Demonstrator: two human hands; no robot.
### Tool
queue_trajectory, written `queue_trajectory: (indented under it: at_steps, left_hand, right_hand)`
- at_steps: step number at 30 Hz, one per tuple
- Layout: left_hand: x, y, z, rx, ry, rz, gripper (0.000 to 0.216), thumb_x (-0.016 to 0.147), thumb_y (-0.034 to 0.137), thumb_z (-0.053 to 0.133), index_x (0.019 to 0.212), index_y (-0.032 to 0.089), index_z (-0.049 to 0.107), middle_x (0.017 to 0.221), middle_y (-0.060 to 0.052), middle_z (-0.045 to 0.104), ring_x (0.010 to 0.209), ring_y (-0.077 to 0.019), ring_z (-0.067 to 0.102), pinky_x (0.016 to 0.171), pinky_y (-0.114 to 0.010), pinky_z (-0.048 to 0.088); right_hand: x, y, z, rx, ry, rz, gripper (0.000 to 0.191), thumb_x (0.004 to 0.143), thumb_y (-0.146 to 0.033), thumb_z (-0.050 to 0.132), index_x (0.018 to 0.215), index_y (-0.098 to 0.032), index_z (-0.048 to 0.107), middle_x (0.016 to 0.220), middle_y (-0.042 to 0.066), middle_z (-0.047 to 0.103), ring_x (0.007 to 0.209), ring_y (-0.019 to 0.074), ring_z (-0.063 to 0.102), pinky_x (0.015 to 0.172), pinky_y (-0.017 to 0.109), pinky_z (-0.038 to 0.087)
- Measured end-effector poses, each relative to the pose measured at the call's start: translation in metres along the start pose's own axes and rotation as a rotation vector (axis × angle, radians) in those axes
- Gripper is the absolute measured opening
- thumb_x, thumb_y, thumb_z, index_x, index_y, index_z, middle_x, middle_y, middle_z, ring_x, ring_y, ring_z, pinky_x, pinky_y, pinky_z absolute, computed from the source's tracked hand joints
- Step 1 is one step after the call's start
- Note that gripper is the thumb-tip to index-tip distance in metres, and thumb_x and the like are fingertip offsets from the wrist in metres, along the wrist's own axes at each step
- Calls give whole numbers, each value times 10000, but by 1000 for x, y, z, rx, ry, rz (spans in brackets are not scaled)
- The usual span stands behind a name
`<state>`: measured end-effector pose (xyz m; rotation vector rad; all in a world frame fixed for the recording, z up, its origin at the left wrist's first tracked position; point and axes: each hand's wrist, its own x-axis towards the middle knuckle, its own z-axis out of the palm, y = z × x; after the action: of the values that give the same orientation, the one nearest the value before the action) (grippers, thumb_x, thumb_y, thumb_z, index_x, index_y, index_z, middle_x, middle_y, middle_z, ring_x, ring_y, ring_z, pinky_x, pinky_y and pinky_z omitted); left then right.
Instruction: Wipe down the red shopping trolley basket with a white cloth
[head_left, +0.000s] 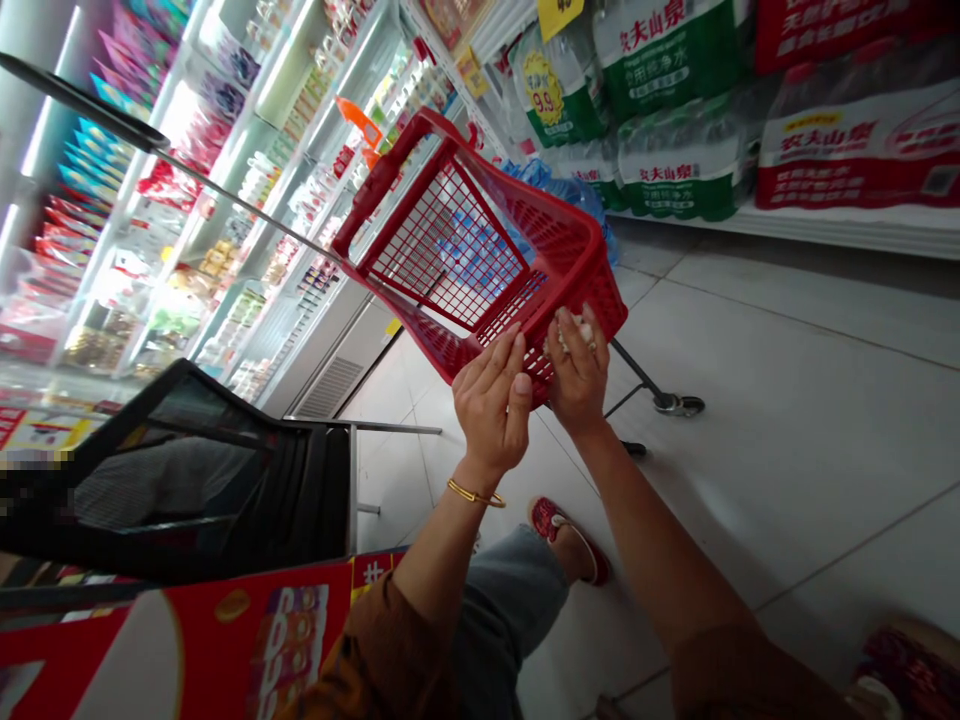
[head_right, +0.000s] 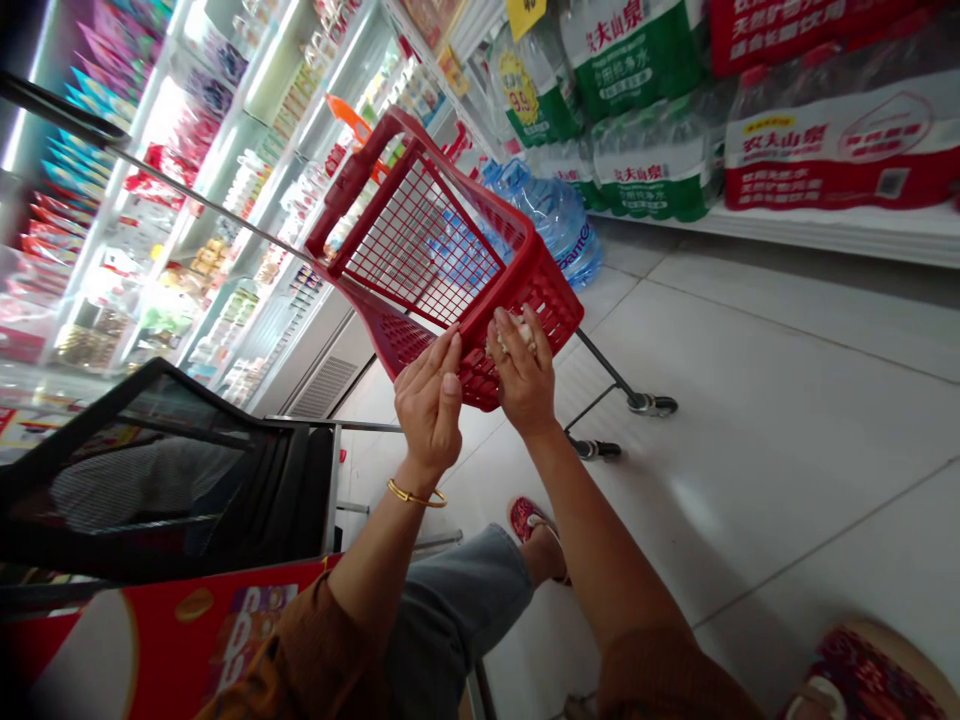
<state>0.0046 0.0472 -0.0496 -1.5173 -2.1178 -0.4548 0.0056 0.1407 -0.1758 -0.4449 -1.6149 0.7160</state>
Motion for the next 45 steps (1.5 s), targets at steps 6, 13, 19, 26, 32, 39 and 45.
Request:
queue_trajectory:
  at_steps: [6,13,19,26,32,39,45]
  left_hand:
    - [0,0,1,3,22,19,441,1004,296,337,1333,125,575,1338,-160,620,1268,-218,565,1019,-381,436]
    - [0,0,1,4,22,9,443,1002,326,347,1339,150,573,1346,-143,618,1274,-222,561,1023,-398,438]
    - [0,0,1,21,25,12,430,1001,312,353,1321,142,586,1338,-147,623,1269,-209,564,1006,-388,450]
    - [-1,-1,2,45,37,25,432,999,295,349,1336,144,572,1333,-144,627,1261,-214,569,1008,-399,448]
    - [-3,-2,5,126,47,81,436,979,260,389,1371,141,537,1363,-148,603,1273,-232,556,1027,-400,419]
    - [-8,1,7,253,46,106,452,970,237,398,1401,142,500,1374,-151,594,1330,-240,509,1091,-428,379]
    - [-9,6,5,181,65,46,418,984,235,379,1360,159,544,1330,-142,630,1299,-221,541,1071,-432,413]
  right_hand:
    - [-14,9,3,19,13,46,411,1024,-251,321,1379,-276,528,1378,32,598,1463,216,323,1198,471,350]
    - [-34,24,6,-7,62,81,409,1010,-227,389,1402,-255,503,1377,74,597,1449,243,349,1168,492,383]
    - [-45,30,8,-42,89,70,445,1004,-182,389,1440,-253,451,1366,95,602,1434,230,377,1154,475,402]
    - [-54,35,10,-91,133,118,434,1008,-203,400,1439,-235,444,1363,145,597,1414,245,410,1113,510,433]
    - [-53,25,8,-55,159,136,490,999,-188,424,1482,-248,372,1387,151,571,1415,258,408,1094,515,450]
    - [-2,-7,-11,136,201,74,513,1003,-245,447,1495,-335,336,1455,46,523,1440,225,367,1182,478,363]
    - [39,-30,-14,20,98,-17,408,1022,-331,384,1423,-322,461,1415,-8,561,1496,212,237,1204,447,348]
